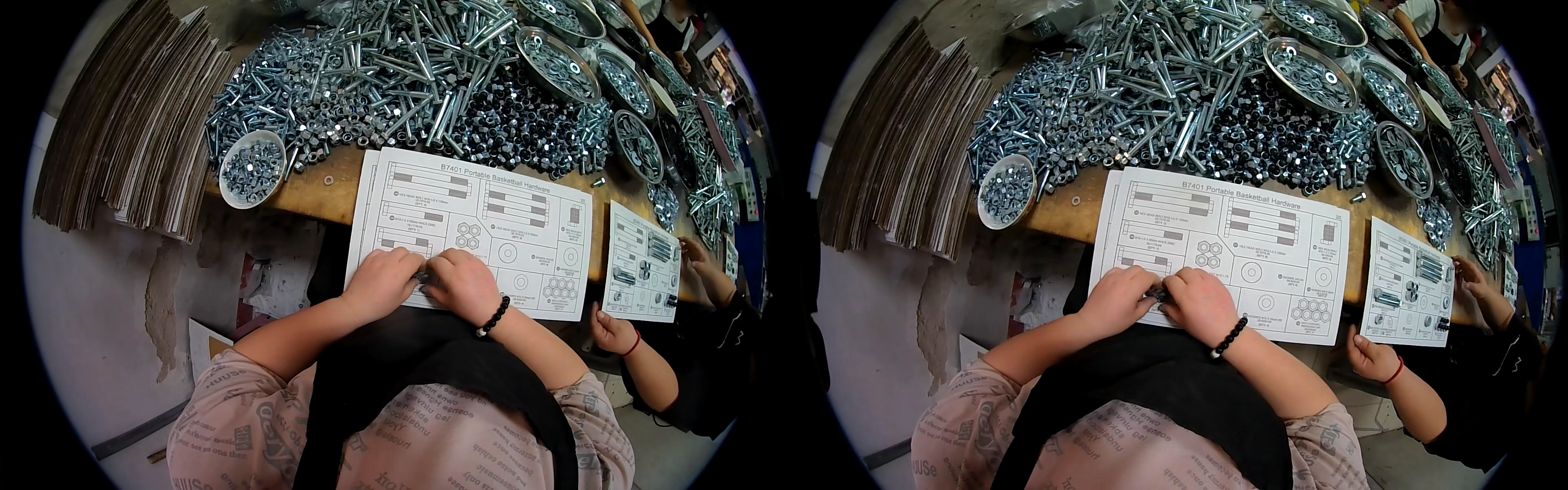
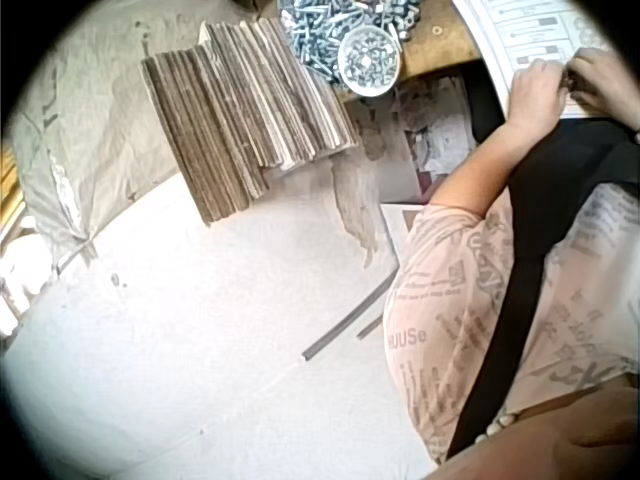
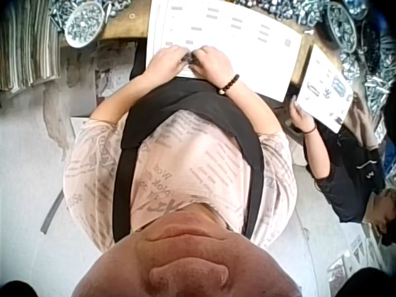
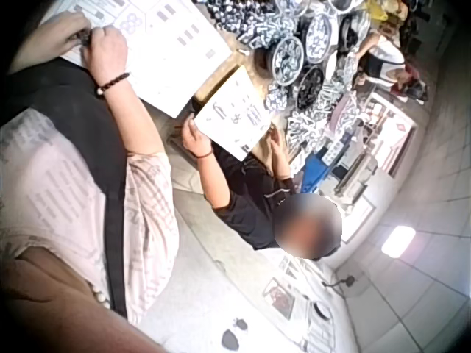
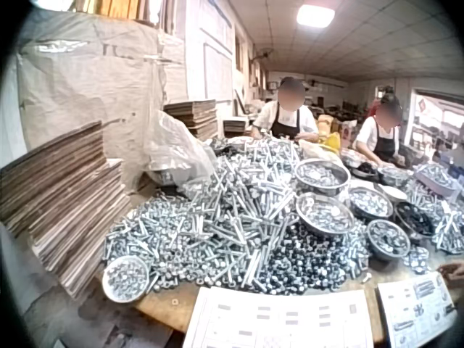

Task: The person sorts metal fasteners from a large pile on a table and places them onto a printed layout sheet. They pick bolts, nuts, and washers from the bulk pile and arrange them in designated spots on the sheet, occasionally adjusting the sheet or reaching into bowls of sorted parts.

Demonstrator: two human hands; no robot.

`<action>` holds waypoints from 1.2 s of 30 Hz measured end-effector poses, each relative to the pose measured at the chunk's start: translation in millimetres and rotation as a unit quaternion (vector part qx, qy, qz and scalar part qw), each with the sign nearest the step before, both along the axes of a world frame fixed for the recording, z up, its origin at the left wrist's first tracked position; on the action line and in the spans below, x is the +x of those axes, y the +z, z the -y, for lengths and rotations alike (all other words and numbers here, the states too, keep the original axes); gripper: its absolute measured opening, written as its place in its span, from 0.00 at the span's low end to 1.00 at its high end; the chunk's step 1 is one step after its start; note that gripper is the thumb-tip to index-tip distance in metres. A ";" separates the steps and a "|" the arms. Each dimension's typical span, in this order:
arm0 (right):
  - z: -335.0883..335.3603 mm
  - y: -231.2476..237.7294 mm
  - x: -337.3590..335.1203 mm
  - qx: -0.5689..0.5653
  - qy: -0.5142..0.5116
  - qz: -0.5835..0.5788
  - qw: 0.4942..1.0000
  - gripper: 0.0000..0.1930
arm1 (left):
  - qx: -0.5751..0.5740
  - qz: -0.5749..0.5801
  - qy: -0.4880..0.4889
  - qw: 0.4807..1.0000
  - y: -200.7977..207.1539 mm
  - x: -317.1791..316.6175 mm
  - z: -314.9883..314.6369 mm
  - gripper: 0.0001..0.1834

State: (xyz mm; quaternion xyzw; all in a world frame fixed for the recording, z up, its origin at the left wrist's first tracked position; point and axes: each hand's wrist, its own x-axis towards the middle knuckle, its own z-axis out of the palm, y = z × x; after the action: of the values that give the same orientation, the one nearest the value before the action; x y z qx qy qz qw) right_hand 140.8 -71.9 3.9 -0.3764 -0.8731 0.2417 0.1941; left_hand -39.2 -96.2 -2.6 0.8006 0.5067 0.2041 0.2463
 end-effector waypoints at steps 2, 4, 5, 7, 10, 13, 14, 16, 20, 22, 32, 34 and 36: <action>0.3 -3.4 -0.4 0.008 -0.002 -0.007 1.000 0.13 | -0.028 0.020 0.008 0.999 0.5 0.6 -0.5 0.12; 0.1 -5.9 -0.7 0.021 -0.001 -0.016 1.000 0.13 | -0.060 0.035 0.017 0.997 4.3 0.5 -0.6 0.12; 0.0 -6.8 -0.7 0.022 -0.005 -0.023 0.999 0.13 | -0.067 0.042 0.018 0.997 5.3 0.3 -0.6 0.13; -0.1 -8.1 -0.7 0.026 -0.011 -0.037 0.999 0.15 | -0.080 0.054 0.018 0.995 6.9 -0.7 -0.4 0.14; 1.7 -0.5 1.3 -0.002 -0.031 0.002 1.000 0.17 | -0.080 0.058 0.025 0.995 10.5 -1.6 0.1 0.17; 3.0 2.9 -0.1 0.002 -0.032 0.029 0.999 0.19 | -0.095 0.059 0.030 0.993 16.1 -2.1 -0.5 0.19; 3.1 3.2 -0.8 0.005 -0.030 0.028 0.999 0.18 | -0.097 0.049 0.030 0.994 17.1 -2.4 -0.5 0.19; 3.3 3.3 -2.1 0.013 -0.026 0.024 0.999 0.17 | -0.101 0.029 0.030 0.994 17.9 -3.2 -0.6 0.20; 2.4 0.7 -4.1 0.042 -0.028 0.019 0.999 0.12 | -0.032 -0.021 0.011 0.999 17.1 -6.0 0.8 0.20; 1.9 -0.3 -3.7 0.047 -0.028 0.024 0.998 0.10 | -0.039 -0.047 0.011 0.998 18.4 -5.4 1.4 0.19; 3.0 3.8 2.1 0.033 -0.025 0.017 0.999 0.10 | -0.037 -0.024 0.016 0.999 9.4 -1.9 -1.4 0.15; 3.2 6.5 3.8 0.020 -0.022 0.020 0.999 0.11 | -0.037 0.000 0.022 0.999 16.4 -6.6 -2.0 0.16; 3.0 11.9 7.4 -0.008 -0.029 0.024 0.999 0.12 | 0.000 0.016 0.061 0.998 15.2 -17.7 -2.8 0.17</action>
State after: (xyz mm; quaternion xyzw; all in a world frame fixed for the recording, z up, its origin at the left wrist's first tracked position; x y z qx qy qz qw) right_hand 148.2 -74.9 15.8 -0.4085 -0.8644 0.2337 0.1770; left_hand -56.9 -93.4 12.6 0.7650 0.5505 0.2314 0.2411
